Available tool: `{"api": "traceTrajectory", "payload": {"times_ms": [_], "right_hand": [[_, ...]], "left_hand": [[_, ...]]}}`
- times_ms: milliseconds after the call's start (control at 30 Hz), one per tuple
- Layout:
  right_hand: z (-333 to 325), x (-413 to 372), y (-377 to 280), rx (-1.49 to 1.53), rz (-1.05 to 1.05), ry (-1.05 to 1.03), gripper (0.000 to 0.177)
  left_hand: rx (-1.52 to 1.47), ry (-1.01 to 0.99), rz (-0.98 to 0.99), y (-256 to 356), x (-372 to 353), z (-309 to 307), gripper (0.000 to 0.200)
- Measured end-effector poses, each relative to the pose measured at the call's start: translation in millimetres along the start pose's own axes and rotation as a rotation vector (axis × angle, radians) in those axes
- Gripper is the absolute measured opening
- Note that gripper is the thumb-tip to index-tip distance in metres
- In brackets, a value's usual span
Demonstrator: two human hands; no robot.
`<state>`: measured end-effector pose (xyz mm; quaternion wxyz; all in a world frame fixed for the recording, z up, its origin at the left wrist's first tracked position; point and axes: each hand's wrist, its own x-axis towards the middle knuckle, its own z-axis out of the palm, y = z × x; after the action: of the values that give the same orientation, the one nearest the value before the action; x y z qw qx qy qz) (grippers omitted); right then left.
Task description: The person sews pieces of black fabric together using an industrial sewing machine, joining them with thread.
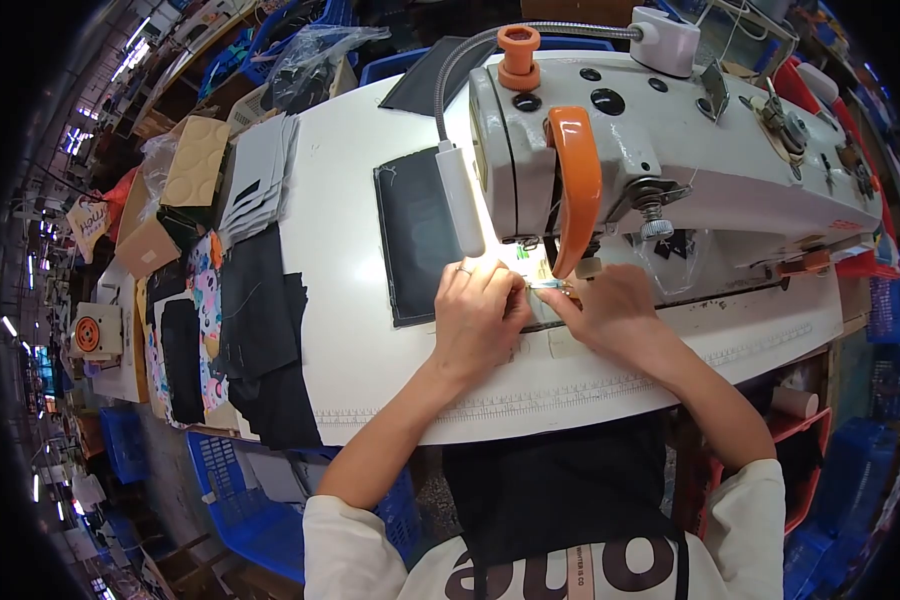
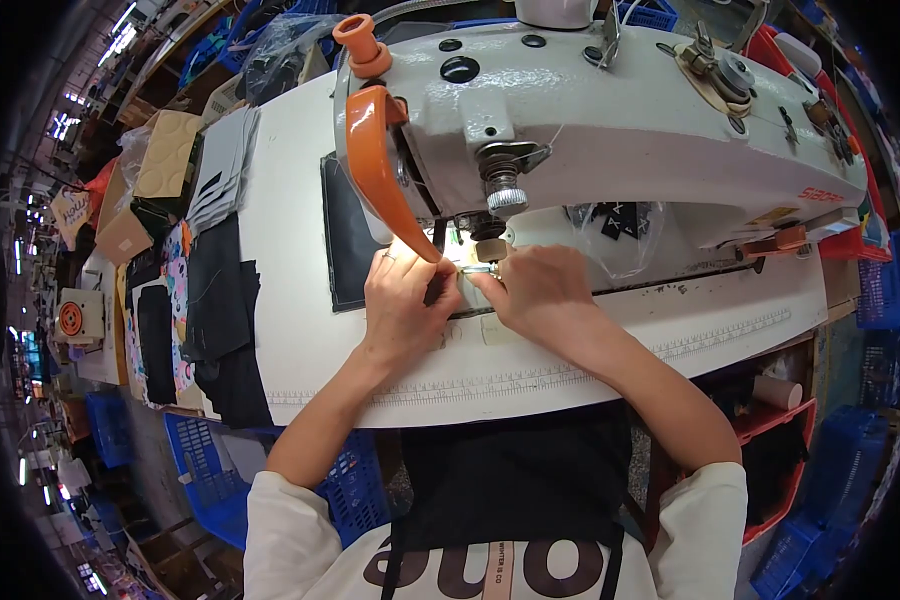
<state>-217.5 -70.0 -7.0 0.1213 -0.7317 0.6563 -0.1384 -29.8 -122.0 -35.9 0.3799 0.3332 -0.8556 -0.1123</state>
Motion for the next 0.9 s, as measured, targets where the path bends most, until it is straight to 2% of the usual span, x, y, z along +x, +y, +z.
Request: {"api": "traceTrajectory", "payload": {"times_ms": [167,300,333,433,567,700,800,900], "right_hand": [[1.5,0.7,0.8,-0.014,-0.015,0.019,0.045],[0.1,-9.1,2.5,-0.009,0.01,0.053,0.039],[-6.3,-16.5,4.7,0.054,0.05,0.091,0.037],[-17.0,-39.8,16.0,0.183,0.126,0.155,0.032],[-18.9,-66.3,28.7,0.251,0.207,0.21,0.028],[-28.0,-82.5,31.3,0.392,0.223,0.205,0.026],[-31.0,-100.7,51.1,0.407,0.358,0.354,0.025],[-39.5,-117.7,71.2,0.406,0.44,0.336,0.024]], "left_hand": [[0.054,0.009,-0.078,-3.7,-2.2,-2.3,0.013],[0.026,-0.001,-0.026,2.5,-2.1,-7.8,0.016],[0.025,0.001,-0.024,6.4,-1.7,-10.8,0.016],[0.06,-0.159,0.044,22.3,-1.0,-23.6,0.018],[0.172,-0.153,0.138,29.5,-12.9,-6.9,0.023],[0.261,-0.215,0.148,39.3,-16.6,-5.0,0.024],[0.251,-0.215,0.168,38.4,-19.7,-1.7,0.022],[0.193,-0.236,0.197,41.4,-20.3,-0.7,0.02]]}}
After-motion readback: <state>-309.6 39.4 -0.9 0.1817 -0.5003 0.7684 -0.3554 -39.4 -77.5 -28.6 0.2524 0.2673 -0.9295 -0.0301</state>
